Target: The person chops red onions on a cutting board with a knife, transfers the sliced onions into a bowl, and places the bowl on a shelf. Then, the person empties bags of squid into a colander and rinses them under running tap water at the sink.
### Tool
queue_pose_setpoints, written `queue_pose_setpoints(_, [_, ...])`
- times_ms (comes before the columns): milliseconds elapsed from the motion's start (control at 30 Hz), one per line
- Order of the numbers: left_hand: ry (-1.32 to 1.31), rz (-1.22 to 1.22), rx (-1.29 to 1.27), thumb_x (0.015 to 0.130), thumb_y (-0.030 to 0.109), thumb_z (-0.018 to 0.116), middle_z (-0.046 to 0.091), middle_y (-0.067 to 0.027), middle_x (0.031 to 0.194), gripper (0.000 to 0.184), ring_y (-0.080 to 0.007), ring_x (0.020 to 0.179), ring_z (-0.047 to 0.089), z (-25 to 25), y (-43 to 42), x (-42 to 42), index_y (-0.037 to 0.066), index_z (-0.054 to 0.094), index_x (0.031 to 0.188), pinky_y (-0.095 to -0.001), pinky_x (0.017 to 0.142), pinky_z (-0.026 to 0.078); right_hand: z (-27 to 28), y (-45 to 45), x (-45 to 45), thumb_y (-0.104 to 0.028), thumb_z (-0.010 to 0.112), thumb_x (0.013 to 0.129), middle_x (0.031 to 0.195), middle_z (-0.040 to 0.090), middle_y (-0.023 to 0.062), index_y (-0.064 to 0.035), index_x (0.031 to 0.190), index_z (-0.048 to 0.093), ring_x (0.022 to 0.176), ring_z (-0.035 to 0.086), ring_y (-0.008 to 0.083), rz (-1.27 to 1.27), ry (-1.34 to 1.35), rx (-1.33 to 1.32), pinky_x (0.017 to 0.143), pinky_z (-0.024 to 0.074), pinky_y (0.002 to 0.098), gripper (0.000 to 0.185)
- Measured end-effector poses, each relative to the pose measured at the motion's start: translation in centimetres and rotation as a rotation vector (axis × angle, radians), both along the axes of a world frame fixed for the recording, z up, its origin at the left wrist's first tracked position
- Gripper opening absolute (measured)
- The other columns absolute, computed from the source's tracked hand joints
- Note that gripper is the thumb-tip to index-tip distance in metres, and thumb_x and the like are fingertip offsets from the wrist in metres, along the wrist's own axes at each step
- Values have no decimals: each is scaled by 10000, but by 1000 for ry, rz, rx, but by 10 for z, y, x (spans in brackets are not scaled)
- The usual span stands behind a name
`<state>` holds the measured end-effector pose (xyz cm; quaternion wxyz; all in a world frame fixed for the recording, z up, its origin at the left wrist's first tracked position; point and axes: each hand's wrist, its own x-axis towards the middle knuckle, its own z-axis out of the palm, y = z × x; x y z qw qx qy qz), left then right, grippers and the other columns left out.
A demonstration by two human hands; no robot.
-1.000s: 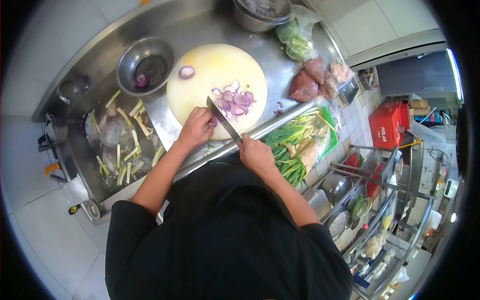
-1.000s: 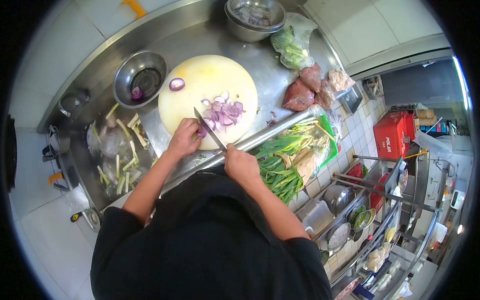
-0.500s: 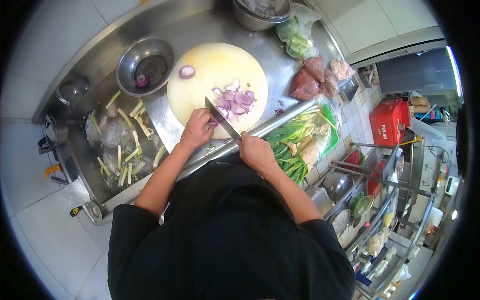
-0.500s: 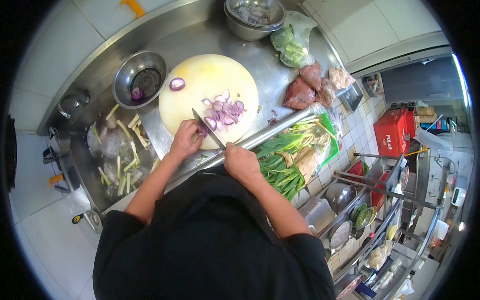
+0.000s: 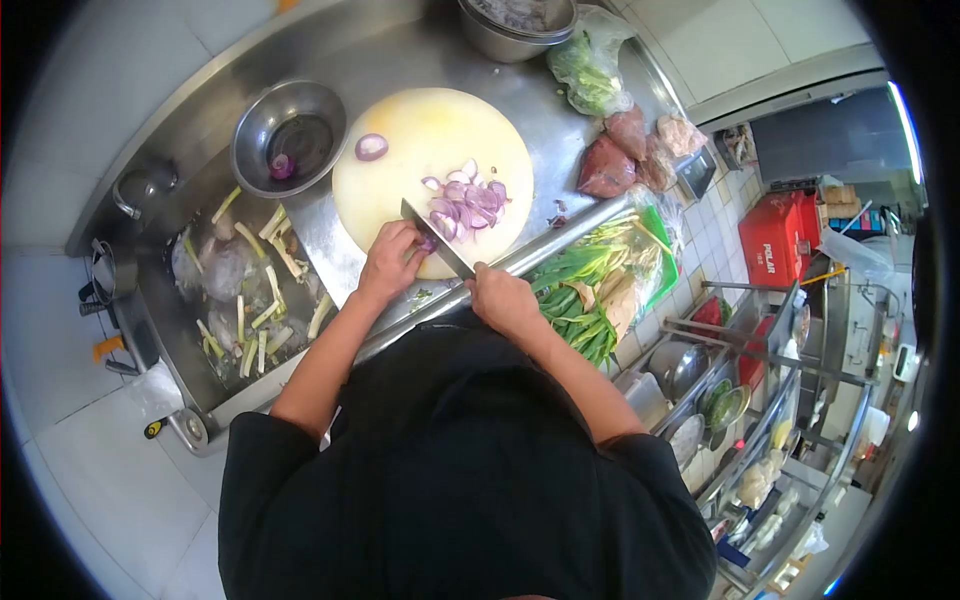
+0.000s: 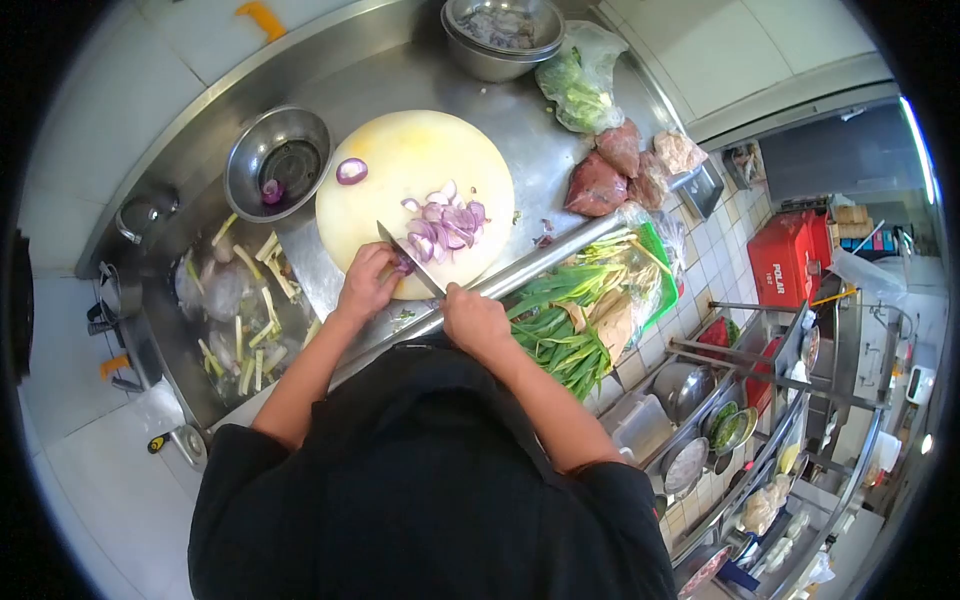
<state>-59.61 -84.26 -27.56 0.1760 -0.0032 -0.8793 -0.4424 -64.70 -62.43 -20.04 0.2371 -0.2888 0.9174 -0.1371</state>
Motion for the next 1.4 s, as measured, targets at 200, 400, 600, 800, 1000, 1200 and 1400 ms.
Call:
queue_pose_setpoints(200, [-74, -40, -227, 760, 67, 763, 623, -153, 1062, 291, -359, 1029, 589, 17, -3, -10, 21, 634, 1016, -442, 866, 487, 6, 11, -16, -319, 581, 991, 811, 700, 243, -16, 1013, 618, 834, 698, 450, -85, -24, 10, 762, 549, 541, 306])
queue_pose_setpoints(400, [-159, 51, -160, 728, 117, 788, 617, -138, 961, 320, -356, 919, 601, 12, 7, -15, 40, 627, 993, -457, 823, 468, 9, 3, -4, -312, 579, 992, 865, 692, 267, 16, 1062, 608, 890, 685, 451, -69, -46, 86, 799, 526, 561, 336])
queue_pose_setpoints(600, [-125, 39, -232, 743, 229, 806, 613, -127, 938, 337, -342, 912, 606, 14, 11, -22, 54, 643, 979, -444, 815, 463, -3, 19, -9, -302, 582, 986, 893, 701, 271, 0, 1026, 628, 907, 690, 450, -83, -65, -10, 807, 539, 548, 308])
queue_pose_setpoints(800, [-275, 32, -384, 789, 289, 780, 653, -129, 899, 340, -340, 896, 640, 22, 3, -27, 63, 680, 1023, -466, 792, 491, 11, 20, -13, -330, 586, 986, 964, 703, 274, 4, 1061, 639, 967, 671, 462, -198, -130, 29, 861, 518, 548, 346])
queue_pose_setpoints(1000, [-587, 270, -20, 847, 299, 749, 686, -149, 841, 336, -345, 958, 693, 31, 19, -26, 55, 697, 1071, -444, 802, 547, 14, 9, -6, -307, 585, 984, 938, 704, 274, 2, 1048, 634, 940, 681, 459, -210, -133, 37, 842, 525, 552, 320])
queue_pose_setpoints(1200, [-149, 82, 124, 861, 55, 678, 662, -140, 945, 156, -326, 943, 676, 19, 7, -5, 33, 683, 1015, -399, 823, 545, 17, 5, 5, -279, 589, 982, 829, 691, 266, -3, 998, 610, 841, 684, 463, -154, -23, -2, 773, 532, 563, 278])
queue_pose_setpoints(1400, [55, -29, -36, 820, 4, 680, 643, -146, 974, 119, -334, 935, 636, 10, 0, -9, 12, 673, 939, -410, 830, 519, 6, 6, 11, -252, 589, 976, 768, 692, 247, -22, 1005, 607, 760, 695, 446, -99, 82, 7, 700, 551, 551, 233])
